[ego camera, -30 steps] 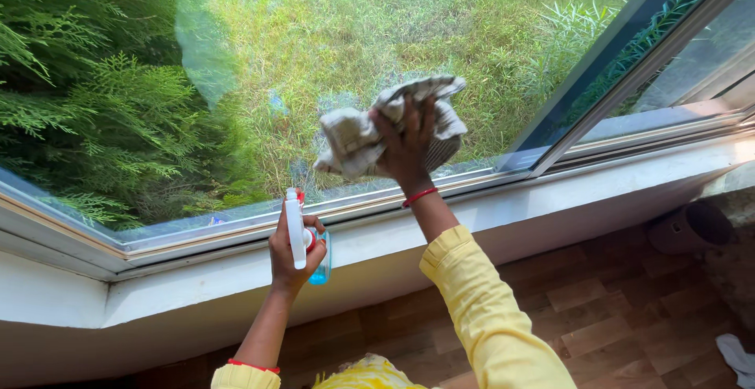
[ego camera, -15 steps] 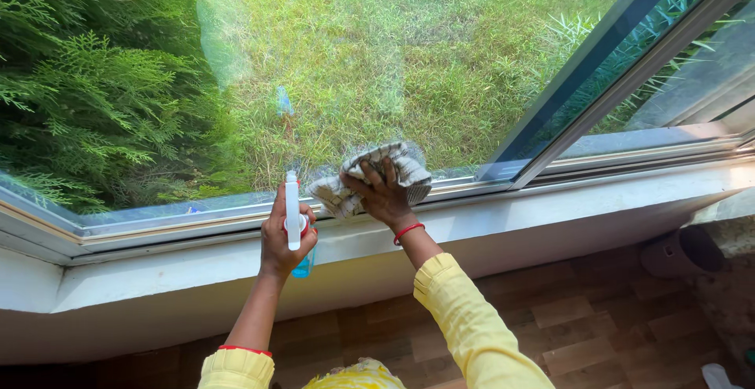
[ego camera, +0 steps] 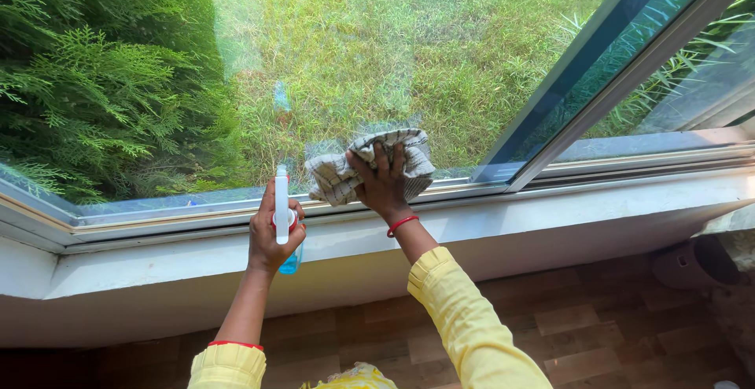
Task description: The person cleans a glass window by spraying liquid from a bottle and wiping the surface with a cloth.
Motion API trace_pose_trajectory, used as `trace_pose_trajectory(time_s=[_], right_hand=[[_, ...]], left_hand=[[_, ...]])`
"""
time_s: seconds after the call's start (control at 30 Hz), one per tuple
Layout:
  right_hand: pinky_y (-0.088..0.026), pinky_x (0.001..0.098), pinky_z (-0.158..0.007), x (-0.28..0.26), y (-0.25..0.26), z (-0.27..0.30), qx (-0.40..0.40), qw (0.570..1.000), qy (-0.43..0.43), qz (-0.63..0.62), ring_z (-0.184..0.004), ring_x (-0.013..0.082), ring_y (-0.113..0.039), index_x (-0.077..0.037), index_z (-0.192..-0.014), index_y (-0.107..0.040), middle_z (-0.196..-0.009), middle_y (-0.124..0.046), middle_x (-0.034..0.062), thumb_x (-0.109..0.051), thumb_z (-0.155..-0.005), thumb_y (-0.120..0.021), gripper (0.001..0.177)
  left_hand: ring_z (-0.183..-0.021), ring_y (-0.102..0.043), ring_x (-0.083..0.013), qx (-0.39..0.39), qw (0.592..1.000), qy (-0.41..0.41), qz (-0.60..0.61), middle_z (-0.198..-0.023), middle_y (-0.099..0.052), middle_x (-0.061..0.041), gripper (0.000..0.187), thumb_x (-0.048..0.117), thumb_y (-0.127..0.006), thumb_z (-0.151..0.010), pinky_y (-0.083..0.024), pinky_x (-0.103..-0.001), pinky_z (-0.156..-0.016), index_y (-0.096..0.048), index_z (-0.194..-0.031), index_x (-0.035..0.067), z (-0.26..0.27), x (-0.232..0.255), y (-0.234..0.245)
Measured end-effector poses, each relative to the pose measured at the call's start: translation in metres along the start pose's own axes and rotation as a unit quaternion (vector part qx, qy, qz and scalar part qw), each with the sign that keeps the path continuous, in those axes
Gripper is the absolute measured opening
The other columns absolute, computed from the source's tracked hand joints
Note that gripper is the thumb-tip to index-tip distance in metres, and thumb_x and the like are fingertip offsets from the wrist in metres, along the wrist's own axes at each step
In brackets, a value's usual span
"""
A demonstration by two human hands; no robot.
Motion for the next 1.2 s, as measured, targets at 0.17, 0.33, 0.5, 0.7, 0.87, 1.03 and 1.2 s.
trace_pose_trajectory(time_s=[0.17,0.33,0.5,0.7,0.87,1.03,1.2], right_hand=[[-0.024,0.0625,-0.128,0.019,0.039,-0.041,0.078,0.997,0.024,0.014,-0.155,0.0513,-0.011,-0.038,-0.145,-0.059,-0.165,-0.025,0.0127,-0.04,-0.09,-0.071,0.056],[-0.022,0.0673,-0.128,0.037,0.082,-0.102,0.149,0.987,-0.052,0.029,-0.157,0.0521,-0.011,-0.029,-0.143,-0.062,-0.164,-0.028,0.0189,-0.053,-0.099,-0.062,0.051],[-0.029,0.0726,-0.116,0.036,0.023,-0.041,0.149,0.987,-0.024,0.052,-0.146,0.0588,-0.021,-0.031,-0.138,-0.062,-0.153,-0.033,0.0244,-0.058,-0.091,-0.063,0.055],[-0.035,0.0667,-0.115,0.02,-0.049,0.075,-0.054,0.998,0.012,0.007,-0.146,0.058,-0.018,-0.044,-0.14,-0.061,-0.155,-0.034,0.0132,-0.026,-0.072,-0.075,0.073],[-0.028,0.0613,-0.127,0.025,0.008,0.008,0.015,0.998,0.055,0.001,-0.155,0.0488,-0.014,-0.04,-0.145,-0.06,-0.165,-0.027,0.0111,-0.017,-0.077,-0.075,0.074],[-0.018,0.0701,-0.125,0.031,0.07,-0.084,0.136,0.99,-0.036,0.011,-0.153,0.056,-0.01,-0.03,-0.146,-0.055,-0.165,-0.02,0.0189,-0.044,-0.092,-0.072,0.059],[-0.019,0.079,-0.116,0.026,0.031,-0.05,0.119,0.991,-0.05,0.032,-0.146,0.0653,-0.01,-0.029,-0.15,-0.046,-0.16,-0.017,0.0311,-0.041,-0.089,-0.072,0.067]], left_hand=[[-0.079,-0.072,-0.0137,0.01,1.0,0.023,0.005,-0.089,-0.071,-0.005,0.097,0.004,-0.068,-0.072,-0.06,-0.03,-0.078,-0.028,-0.161,0.002,0.002,0.004,0.005],[-0.078,-0.072,-0.0137,-0.012,1.0,0.01,0.0,-0.088,-0.07,-0.004,0.097,0.004,-0.067,-0.07,-0.059,-0.029,-0.079,-0.031,-0.16,0.002,0.002,0.01,-0.001],[-0.079,-0.073,-0.0129,-0.039,0.999,0.025,-0.004,-0.084,-0.07,-0.004,0.098,0.004,-0.069,-0.069,-0.058,-0.028,-0.081,-0.031,-0.16,0.003,0.001,0.01,-0.01],[-0.077,-0.071,-0.0124,-0.021,0.999,0.019,0.015,-0.088,-0.07,-0.004,0.099,0.004,-0.068,-0.071,-0.058,-0.028,-0.079,-0.027,-0.161,0.004,-0.003,0.008,-0.003],[-0.074,-0.068,-0.0124,-0.033,0.998,0.037,0.037,-0.081,-0.067,-0.003,0.101,0.0,-0.069,-0.075,-0.057,-0.028,-0.077,-0.022,-0.163,0.007,-0.005,0.018,-0.008],[-0.07,-0.068,-0.0119,-0.037,0.999,0.011,0.013,-0.077,-0.066,-0.001,0.102,0.001,-0.074,-0.076,-0.058,-0.028,-0.076,-0.022,-0.163,0.009,-0.012,0.025,-0.013],[-0.072,-0.07,-0.012,-0.03,0.999,-0.023,-0.007,-0.077,-0.069,-0.002,0.101,0.004,-0.078,-0.077,-0.059,-0.029,-0.077,-0.025,-0.162,0.008,-0.009,0.016,-0.013]])
Point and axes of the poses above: each hand's wrist, its own z-axis away from the middle knuckle, its own y-axis out of the back of the hand, x = y × z, the point moved 5 cm from there along -z, towards the middle knuckle
